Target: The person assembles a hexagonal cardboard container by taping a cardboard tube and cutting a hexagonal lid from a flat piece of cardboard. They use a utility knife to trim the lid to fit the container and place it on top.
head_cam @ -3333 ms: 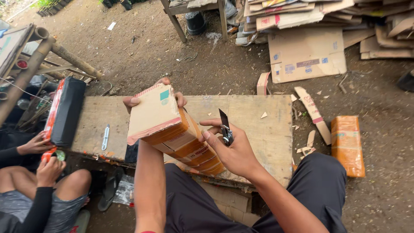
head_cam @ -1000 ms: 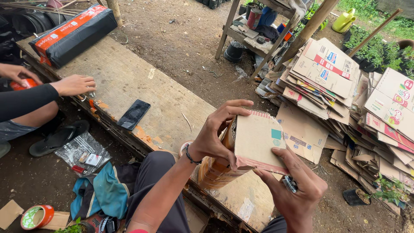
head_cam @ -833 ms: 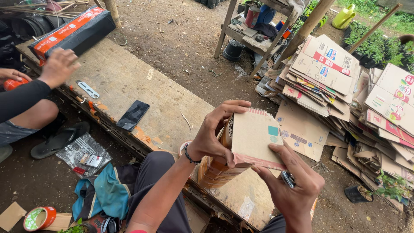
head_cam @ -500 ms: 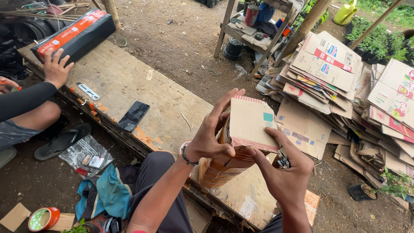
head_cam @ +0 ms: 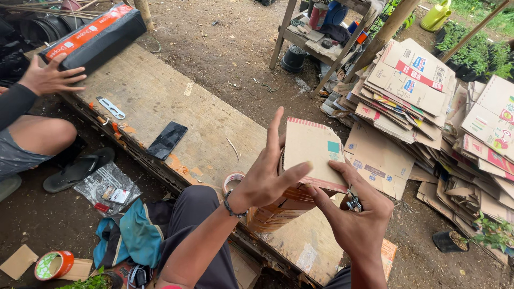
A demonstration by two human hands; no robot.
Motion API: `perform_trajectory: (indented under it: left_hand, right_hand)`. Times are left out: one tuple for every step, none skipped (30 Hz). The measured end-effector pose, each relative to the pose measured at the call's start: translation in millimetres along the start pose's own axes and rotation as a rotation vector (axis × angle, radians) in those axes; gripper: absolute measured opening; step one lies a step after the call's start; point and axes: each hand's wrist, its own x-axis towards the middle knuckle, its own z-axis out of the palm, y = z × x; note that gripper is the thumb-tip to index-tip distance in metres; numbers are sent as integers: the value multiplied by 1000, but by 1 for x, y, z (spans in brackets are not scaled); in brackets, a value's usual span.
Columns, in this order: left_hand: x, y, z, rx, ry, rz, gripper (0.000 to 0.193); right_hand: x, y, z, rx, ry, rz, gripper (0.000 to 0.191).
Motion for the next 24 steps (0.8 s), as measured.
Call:
perform_trajectory:
  left_hand:
    - [-2,2,3,2,20,-32,117]
    - [-3,4,6,4,40,-64,113]
    - [-4,5,8,-28,50,-45,107]
    - [-4,5,11,-58,58,-24,101]
    - [-3,6,13,-87,64,-4,96]
    - [-2,5,14,-63,65,-10,96]
    - [-1,4,14,-40,63,-17,96]
    - [0,4,14,-15,60,-24,96]
    - [1,2,15,-19,62,-15,94]
    - [2,1,16,-19,64,-2,93]
    - [3,-1,18,-19,64,8,92]
    - [4,-3,19,47,58,55,82]
    - [5,-5,21,110,49,101,74]
    - [6,-8,24,173,38,152,68]
    - [7,-11,26,55,30,114,63]
    - [6,-14,29,-62,25,66,58]
    - [5,-17,33,-179,22,11,54]
    - [4,-21,36,-181,39,-10,54]
    - [2,-24,39,-182,54,-34,55]
    - [1,-27,43,-187,66,-61,55]
    - [2,-32,48,-208,43,-65,54]
    - [5,-36,52,-227,23,-57,52]
    - [5,-38,56,-247,15,-50,51]
    - [3,-41,60,-261,19,-59,49]
  right_hand:
    - [0,0,0,-4,1,-8,55]
    - [-1,1,0,-8,1,-17,55]
    - [-2,3,0,-12,-5,16,56]
    - [-3,4,1,-14,-10,48,56]
    - [-4,7,1,-15,-11,80,57]
    - [-5,10,0,21,-30,9,61]
    - [-5,15,-1,56,-49,-59,66]
    - [-7,21,-2,91,-65,-127,71]
    - [-11,28,-4,145,-58,-53,71]
    - [-15,37,-6,202,-47,19,72]
    - [-20,47,-8,262,-36,92,73]
    - [-28,59,-11,322,-28,171,74]
    - [-37,73,-14,381,-17,251,75]
    - [-45,90,-18,441,-2,327,76]
    - [-55,109,-21,416,5,336,60]
    - [-66,129,-24,392,6,352,46]
    - [-80,149,-26,369,7,371,34]
    - [-92,169,-27,363,29,367,26]
    - [-105,189,-26,357,50,366,22]
    - [-120,207,-25,347,75,369,24]
    - [-134,224,-23,382,89,496,23]
    - [-146,240,-20,421,101,610,29]
    - [-159,254,-18,460,100,722,39]
    - [-172,265,-16,449,102,790,38]
